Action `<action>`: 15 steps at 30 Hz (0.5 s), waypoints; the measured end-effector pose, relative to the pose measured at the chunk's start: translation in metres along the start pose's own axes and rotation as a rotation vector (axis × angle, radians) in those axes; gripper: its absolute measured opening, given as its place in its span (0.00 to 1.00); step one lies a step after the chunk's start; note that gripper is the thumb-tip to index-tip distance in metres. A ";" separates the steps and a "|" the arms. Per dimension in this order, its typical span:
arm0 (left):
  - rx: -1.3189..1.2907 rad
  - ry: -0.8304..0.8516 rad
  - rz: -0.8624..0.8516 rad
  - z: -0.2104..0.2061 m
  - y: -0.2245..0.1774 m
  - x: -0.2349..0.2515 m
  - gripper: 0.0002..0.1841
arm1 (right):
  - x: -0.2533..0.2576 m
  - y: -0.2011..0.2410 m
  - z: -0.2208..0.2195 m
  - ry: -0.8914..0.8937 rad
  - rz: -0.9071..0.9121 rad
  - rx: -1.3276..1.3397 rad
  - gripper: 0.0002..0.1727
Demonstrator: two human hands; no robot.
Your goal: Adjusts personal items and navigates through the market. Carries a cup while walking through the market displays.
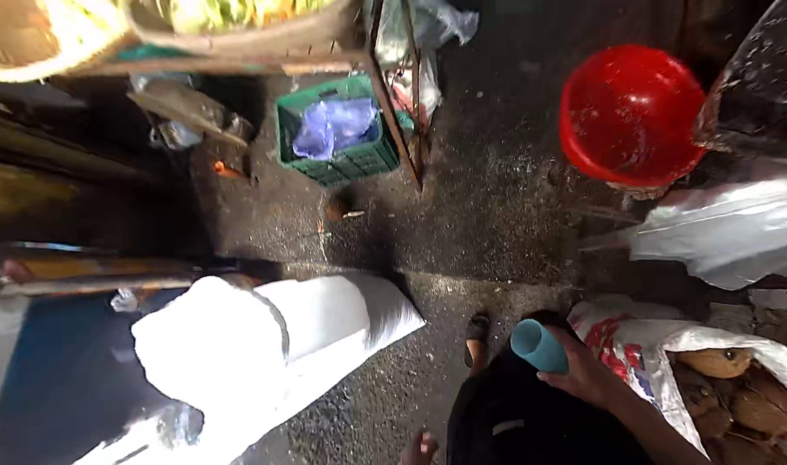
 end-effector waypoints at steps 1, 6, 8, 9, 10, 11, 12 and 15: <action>0.035 -0.085 -0.078 0.041 -0.031 0.012 0.24 | 0.008 0.013 0.018 -0.057 0.022 0.007 0.56; 0.123 -0.549 -0.428 0.261 -0.212 0.002 0.25 | 0.064 0.061 0.088 -0.236 0.095 0.133 0.57; 0.242 -0.636 -0.397 0.323 -0.271 -0.017 0.24 | 0.097 0.070 0.109 -0.228 0.074 0.147 0.56; 0.285 -0.622 -0.337 0.340 -0.295 -0.032 0.23 | 0.110 0.074 0.121 -0.202 0.054 0.138 0.56; 0.303 -0.581 -0.286 0.352 -0.316 -0.047 0.23 | 0.121 0.080 0.132 -0.172 0.029 0.135 0.56; 0.302 -0.527 -0.259 0.358 -0.333 -0.060 0.23 | 0.127 0.090 0.142 -0.149 0.002 0.142 0.57; 0.278 -0.476 -0.262 0.361 -0.351 -0.068 0.23 | 0.134 0.102 0.153 -0.149 0.001 0.151 0.57; 0.104 -0.284 -0.325 0.350 -0.383 -0.062 0.22 | 0.149 0.148 0.193 -0.141 0.015 0.148 0.58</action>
Point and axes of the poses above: each hand's wrist, its own x-axis towards the middle knuckle, its own z-axis out of the back of the hand, y = z × x, the point moved 3 cm from there along x, towards the middle knuckle, and after that the axes turned 11 degrees about x, right-handed, at the moved point
